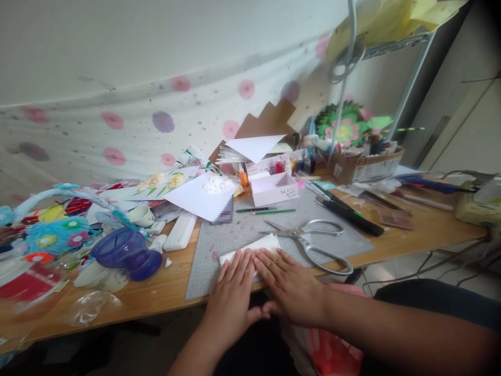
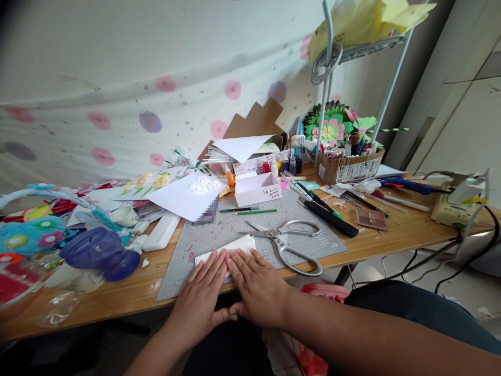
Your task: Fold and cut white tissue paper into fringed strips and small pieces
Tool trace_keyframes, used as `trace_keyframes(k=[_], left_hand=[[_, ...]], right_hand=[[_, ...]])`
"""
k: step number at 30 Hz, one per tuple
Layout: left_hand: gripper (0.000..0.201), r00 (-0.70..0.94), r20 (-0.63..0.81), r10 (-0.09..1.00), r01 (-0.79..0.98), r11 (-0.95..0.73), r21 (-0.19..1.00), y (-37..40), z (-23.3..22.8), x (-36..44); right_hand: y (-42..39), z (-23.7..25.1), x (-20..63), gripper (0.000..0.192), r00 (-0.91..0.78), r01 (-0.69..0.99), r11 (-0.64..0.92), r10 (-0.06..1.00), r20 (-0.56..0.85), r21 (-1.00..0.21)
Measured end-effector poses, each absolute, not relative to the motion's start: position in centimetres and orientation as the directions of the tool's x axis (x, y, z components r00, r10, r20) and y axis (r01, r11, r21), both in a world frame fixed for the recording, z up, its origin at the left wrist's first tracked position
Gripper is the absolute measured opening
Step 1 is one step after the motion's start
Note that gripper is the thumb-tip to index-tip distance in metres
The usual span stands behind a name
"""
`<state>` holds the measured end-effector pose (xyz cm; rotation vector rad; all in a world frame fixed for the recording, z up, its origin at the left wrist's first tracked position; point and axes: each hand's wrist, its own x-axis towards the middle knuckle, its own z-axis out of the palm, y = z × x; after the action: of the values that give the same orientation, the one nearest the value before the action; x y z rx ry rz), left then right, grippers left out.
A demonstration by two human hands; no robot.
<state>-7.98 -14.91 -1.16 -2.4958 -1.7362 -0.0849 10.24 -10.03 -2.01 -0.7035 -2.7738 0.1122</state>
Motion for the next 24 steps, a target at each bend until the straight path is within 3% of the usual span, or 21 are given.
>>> trace_keyframes(k=[5, 12, 19, 24], left_hand=[[0.083, 0.326, 0.121, 0.937, 0.944, -0.329, 0.005, -14.8, -0.9, -8.0], [0.042, 0.255, 0.17, 0.952, 0.95, -0.279, 0.141, -13.6, 0.6, -8.3], [0.033, 0.312, 0.052, 0.949, 0.938, -0.317, 0.14, -13.2, 3.2, -7.9], [0.039, 0.298, -0.003, 0.954, 0.943, -0.294, 0.158, -12.9, 4.5, -7.5]], right_hand=[[-9.5, -0.7, 12.0, 0.085, -0.827, 0.503, 0.84, 0.536, 0.168, -0.203], [-9.4, -0.2, 13.0, 0.085, -0.804, 0.549, 0.81, 0.579, 0.132, -0.208], [-9.1, 1.1, 12.6, 0.068, -0.785, 0.569, 0.794, 0.602, 0.145, -0.215], [-8.6, 3.0, 11.6, 0.059, -0.78, 0.578, 0.805, 0.593, 0.2, -0.135]])
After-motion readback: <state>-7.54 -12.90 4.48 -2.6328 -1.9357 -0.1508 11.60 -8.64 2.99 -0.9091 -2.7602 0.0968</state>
